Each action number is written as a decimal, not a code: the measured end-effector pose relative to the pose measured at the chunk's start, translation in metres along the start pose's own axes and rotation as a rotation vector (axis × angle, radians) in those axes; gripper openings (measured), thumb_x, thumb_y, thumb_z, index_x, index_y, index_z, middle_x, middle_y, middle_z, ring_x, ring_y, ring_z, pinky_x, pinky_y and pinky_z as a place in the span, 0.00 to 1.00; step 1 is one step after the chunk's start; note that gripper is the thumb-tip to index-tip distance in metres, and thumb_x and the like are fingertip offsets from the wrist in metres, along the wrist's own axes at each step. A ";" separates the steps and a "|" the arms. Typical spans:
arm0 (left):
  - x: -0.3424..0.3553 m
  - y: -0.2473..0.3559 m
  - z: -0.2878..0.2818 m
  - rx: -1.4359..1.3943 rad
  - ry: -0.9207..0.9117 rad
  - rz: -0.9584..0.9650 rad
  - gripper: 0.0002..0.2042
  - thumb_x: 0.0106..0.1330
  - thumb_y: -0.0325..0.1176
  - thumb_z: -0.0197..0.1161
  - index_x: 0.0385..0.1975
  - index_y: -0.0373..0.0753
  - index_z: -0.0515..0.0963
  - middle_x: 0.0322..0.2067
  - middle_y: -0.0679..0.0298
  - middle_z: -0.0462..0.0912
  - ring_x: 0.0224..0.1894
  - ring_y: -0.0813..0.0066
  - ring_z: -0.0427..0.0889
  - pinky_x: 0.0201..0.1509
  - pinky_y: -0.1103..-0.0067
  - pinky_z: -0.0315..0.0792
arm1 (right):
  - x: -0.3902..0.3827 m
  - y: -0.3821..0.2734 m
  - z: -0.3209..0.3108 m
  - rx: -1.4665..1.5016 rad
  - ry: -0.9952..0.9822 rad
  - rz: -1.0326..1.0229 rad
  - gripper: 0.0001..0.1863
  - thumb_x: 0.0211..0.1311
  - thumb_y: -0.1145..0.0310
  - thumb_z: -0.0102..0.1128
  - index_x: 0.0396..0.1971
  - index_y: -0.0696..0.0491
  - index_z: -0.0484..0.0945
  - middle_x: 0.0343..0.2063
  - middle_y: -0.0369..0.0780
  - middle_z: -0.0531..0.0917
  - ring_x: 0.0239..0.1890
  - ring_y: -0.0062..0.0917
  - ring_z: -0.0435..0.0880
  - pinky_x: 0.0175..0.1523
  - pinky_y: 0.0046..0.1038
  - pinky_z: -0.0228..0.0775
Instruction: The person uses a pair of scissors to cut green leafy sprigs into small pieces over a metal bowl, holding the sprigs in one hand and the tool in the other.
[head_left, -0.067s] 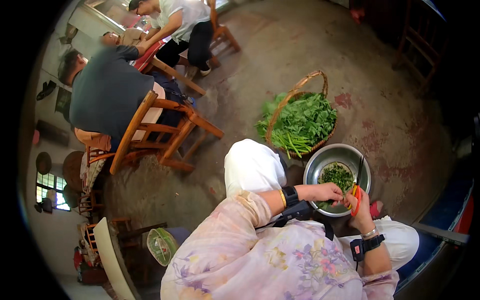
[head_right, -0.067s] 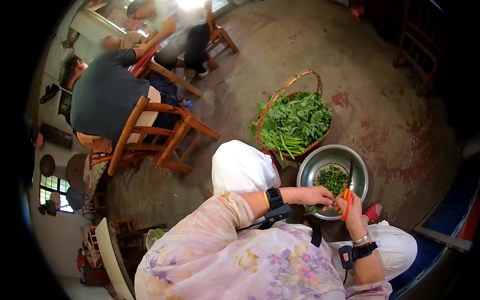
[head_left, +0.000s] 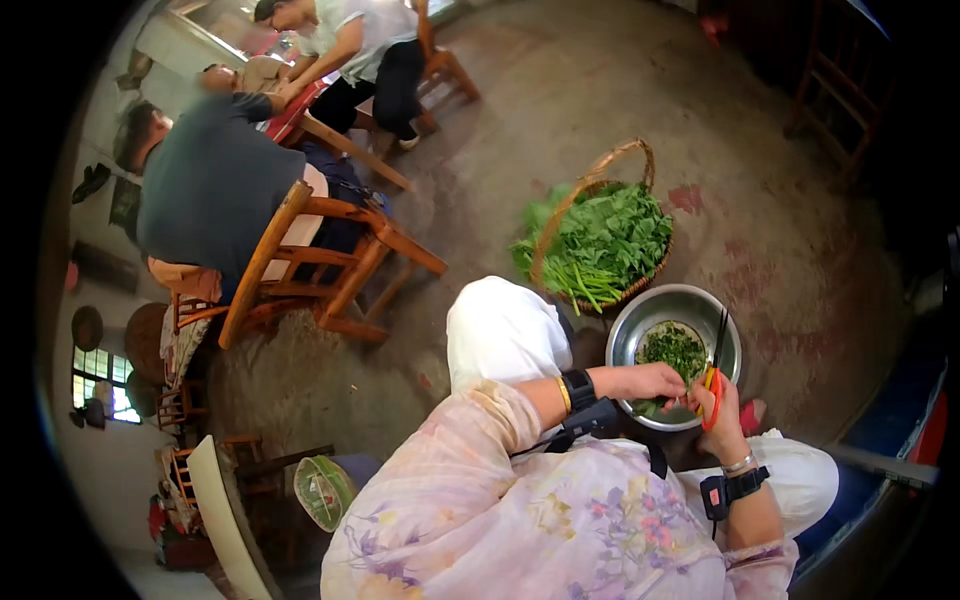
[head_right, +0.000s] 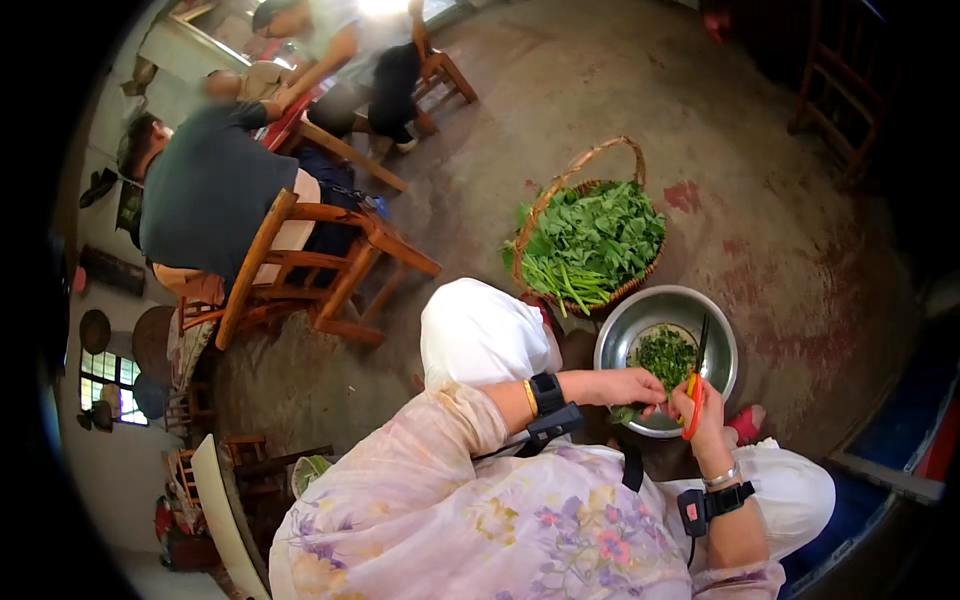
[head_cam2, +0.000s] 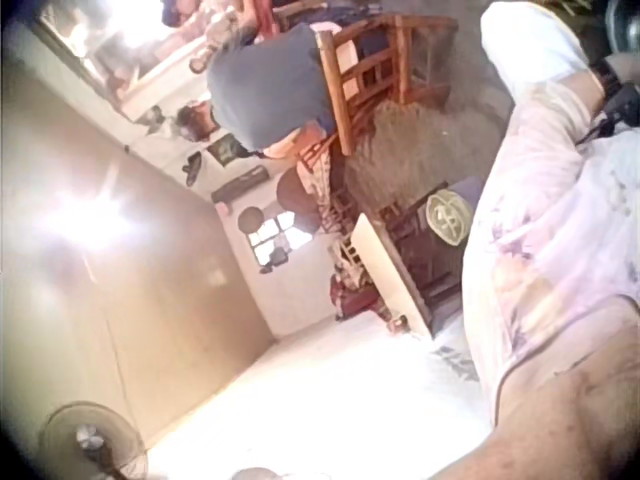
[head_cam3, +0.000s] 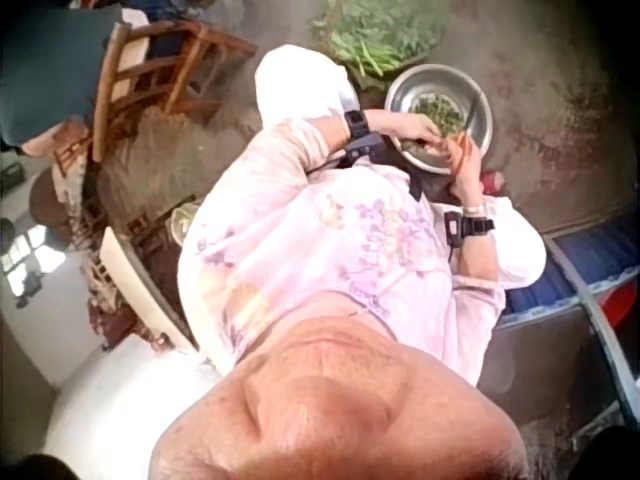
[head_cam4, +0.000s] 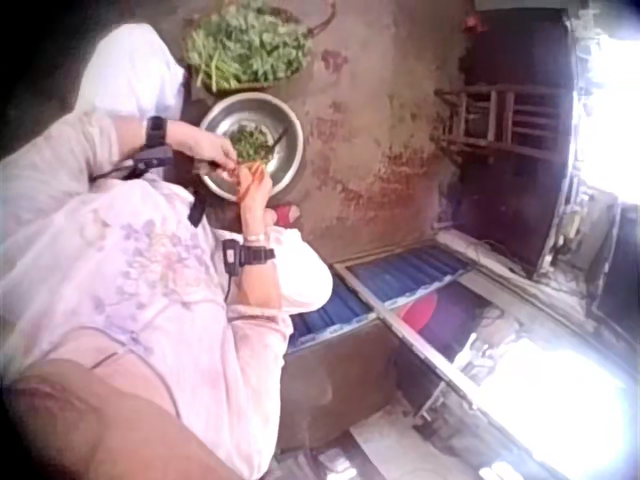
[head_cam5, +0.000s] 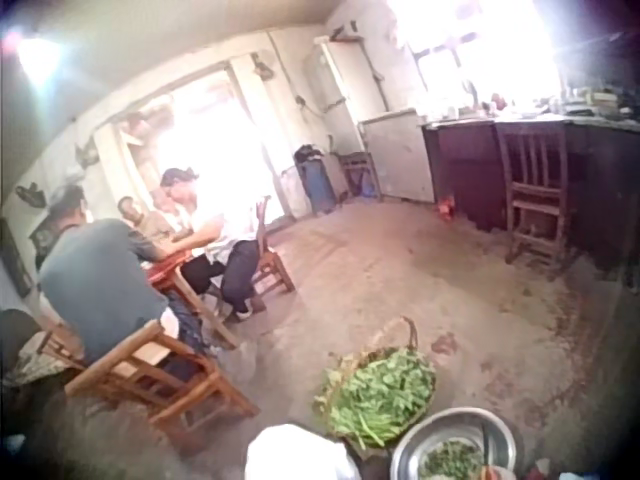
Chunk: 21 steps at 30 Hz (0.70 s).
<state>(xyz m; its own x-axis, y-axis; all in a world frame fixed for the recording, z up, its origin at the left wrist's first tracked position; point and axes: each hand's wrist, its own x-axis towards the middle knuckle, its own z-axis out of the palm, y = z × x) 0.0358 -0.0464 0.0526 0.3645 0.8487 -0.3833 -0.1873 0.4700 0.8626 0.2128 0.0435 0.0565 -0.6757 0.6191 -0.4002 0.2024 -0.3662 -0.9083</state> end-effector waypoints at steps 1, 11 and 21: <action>-0.002 0.008 -0.003 0.011 0.048 -0.021 0.12 0.67 0.36 0.52 0.32 0.35 0.79 0.23 0.69 0.78 0.30 0.83 0.73 0.37 0.85 0.67 | 0.004 -0.003 -0.002 -0.004 -0.019 -0.008 0.04 0.53 0.73 0.57 0.27 0.57 0.73 0.17 0.34 0.75 0.17 0.16 0.71 0.22 0.17 0.60; 0.011 -0.014 -0.025 -0.214 0.350 -0.063 0.07 0.67 0.35 0.54 0.30 0.39 0.74 0.20 0.73 0.70 0.22 0.84 0.67 0.26 0.87 0.63 | 0.019 0.023 -0.027 -0.148 0.063 0.130 0.23 0.57 0.48 0.61 0.26 0.57 0.75 0.17 0.34 0.76 0.18 0.15 0.71 0.23 0.19 0.62; 0.029 -0.020 -0.046 -0.374 0.269 -0.118 0.07 0.69 0.35 0.52 0.33 0.38 0.70 0.19 0.73 0.66 0.20 0.85 0.62 0.24 0.87 0.59 | 0.010 0.030 -0.037 -0.661 -0.144 0.152 0.38 0.54 0.33 0.51 0.30 0.63 0.75 0.30 0.53 0.79 0.36 0.44 0.79 0.43 0.37 0.68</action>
<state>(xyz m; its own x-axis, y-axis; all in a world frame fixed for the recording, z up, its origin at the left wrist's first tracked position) 0.0087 -0.0201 0.0088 0.1629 0.7936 -0.5862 -0.4919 0.5804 0.6490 0.2384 0.0642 0.0210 -0.6838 0.4794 -0.5501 0.6608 0.0869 -0.7456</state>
